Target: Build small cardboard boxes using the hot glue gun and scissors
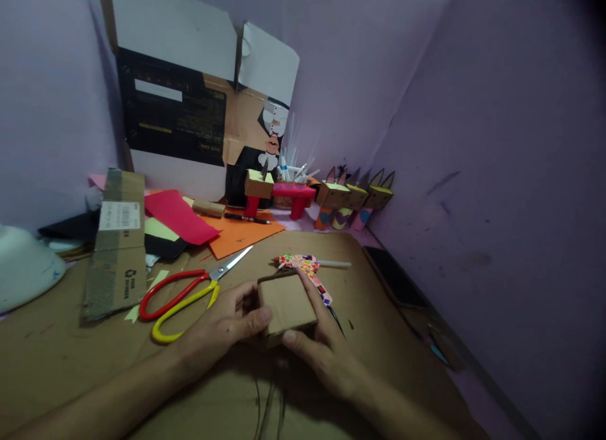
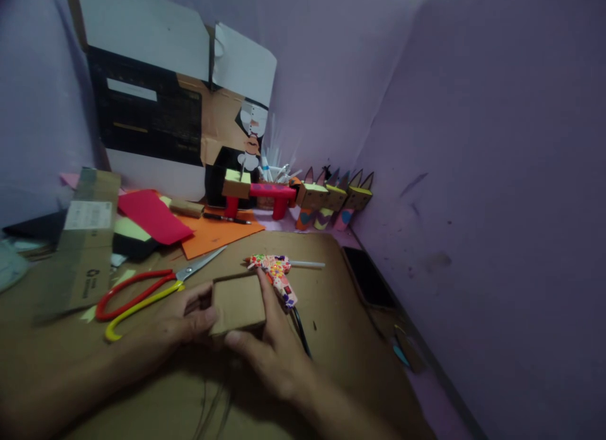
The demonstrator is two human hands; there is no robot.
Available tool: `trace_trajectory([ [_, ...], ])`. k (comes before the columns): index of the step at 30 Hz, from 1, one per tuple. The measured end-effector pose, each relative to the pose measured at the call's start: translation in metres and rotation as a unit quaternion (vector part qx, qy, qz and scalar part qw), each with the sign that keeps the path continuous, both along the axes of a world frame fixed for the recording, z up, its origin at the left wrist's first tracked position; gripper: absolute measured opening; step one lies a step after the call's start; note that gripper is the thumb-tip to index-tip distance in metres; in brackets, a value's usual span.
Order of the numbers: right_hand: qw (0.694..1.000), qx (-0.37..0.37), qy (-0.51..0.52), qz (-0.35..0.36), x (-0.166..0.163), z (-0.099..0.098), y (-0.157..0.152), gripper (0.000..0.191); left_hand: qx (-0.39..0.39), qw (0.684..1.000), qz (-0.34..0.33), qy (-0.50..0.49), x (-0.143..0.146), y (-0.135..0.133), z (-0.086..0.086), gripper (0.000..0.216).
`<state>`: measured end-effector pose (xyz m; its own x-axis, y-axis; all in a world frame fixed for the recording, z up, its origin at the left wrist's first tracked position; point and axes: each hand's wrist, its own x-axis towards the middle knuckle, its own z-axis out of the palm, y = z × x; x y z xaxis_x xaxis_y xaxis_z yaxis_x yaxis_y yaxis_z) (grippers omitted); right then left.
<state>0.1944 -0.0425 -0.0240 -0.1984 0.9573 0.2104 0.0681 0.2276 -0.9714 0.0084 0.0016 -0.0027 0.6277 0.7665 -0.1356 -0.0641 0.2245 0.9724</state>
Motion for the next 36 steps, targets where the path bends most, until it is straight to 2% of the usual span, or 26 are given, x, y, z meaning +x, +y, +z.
trace_trajectory([
  [3, 0.987, -0.097, 0.132, 0.000, -0.004, 0.002, 0.004, 0.090, -0.001, 1.000, 0.020, 0.023, 0.000, 0.003, -0.001, 0.048],
  [5, 0.972, -0.134, 0.192, -0.001, -0.005, 0.000, 0.006, 0.087, -0.003, 0.999, 0.028, 0.030, 0.001, 0.004, -0.001, 0.049],
  [10, 0.951, -0.158, 0.266, 0.011, -0.004, -0.006, 0.010, 0.071, -0.004, 0.998, 0.043, 0.053, 0.002, 0.004, 0.002, 0.051],
  [13, 0.940, -0.171, 0.295, 0.026, -0.004, 0.001, 0.012, 0.061, 0.049, 0.992, 0.094, 0.069, 0.001, 0.002, 0.003, 0.050],
  [16, 0.925, -0.207, 0.314, 0.050, -0.004, 0.011, 0.014, 0.051, 0.137, 0.976, 0.146, 0.082, -0.002, 0.000, 0.002, 0.048],
  [21, 0.897, -0.294, 0.323, 0.068, 0.000, 0.017, 0.016, 0.048, 0.204, 0.961, 0.157, 0.099, -0.005, -0.008, 0.001, 0.053],
  [26, 0.880, -0.334, 0.328, 0.086, 0.001, 0.017, 0.017, 0.052, 0.366, 0.900, 0.175, 0.158, -0.002, -0.013, 0.001, 0.061],
  [33, 0.866, -0.383, 0.297, 0.122, -0.001, 0.014, 0.015, 0.056, 0.415, 0.879, 0.124, 0.201, -0.001, -0.012, -0.001, 0.068],
  [36, 0.875, -0.371, 0.291, 0.114, -0.001, 0.012, 0.015, 0.050, 0.474, 0.844, 0.137, 0.212, -0.001, -0.015, -0.002, 0.067],
])
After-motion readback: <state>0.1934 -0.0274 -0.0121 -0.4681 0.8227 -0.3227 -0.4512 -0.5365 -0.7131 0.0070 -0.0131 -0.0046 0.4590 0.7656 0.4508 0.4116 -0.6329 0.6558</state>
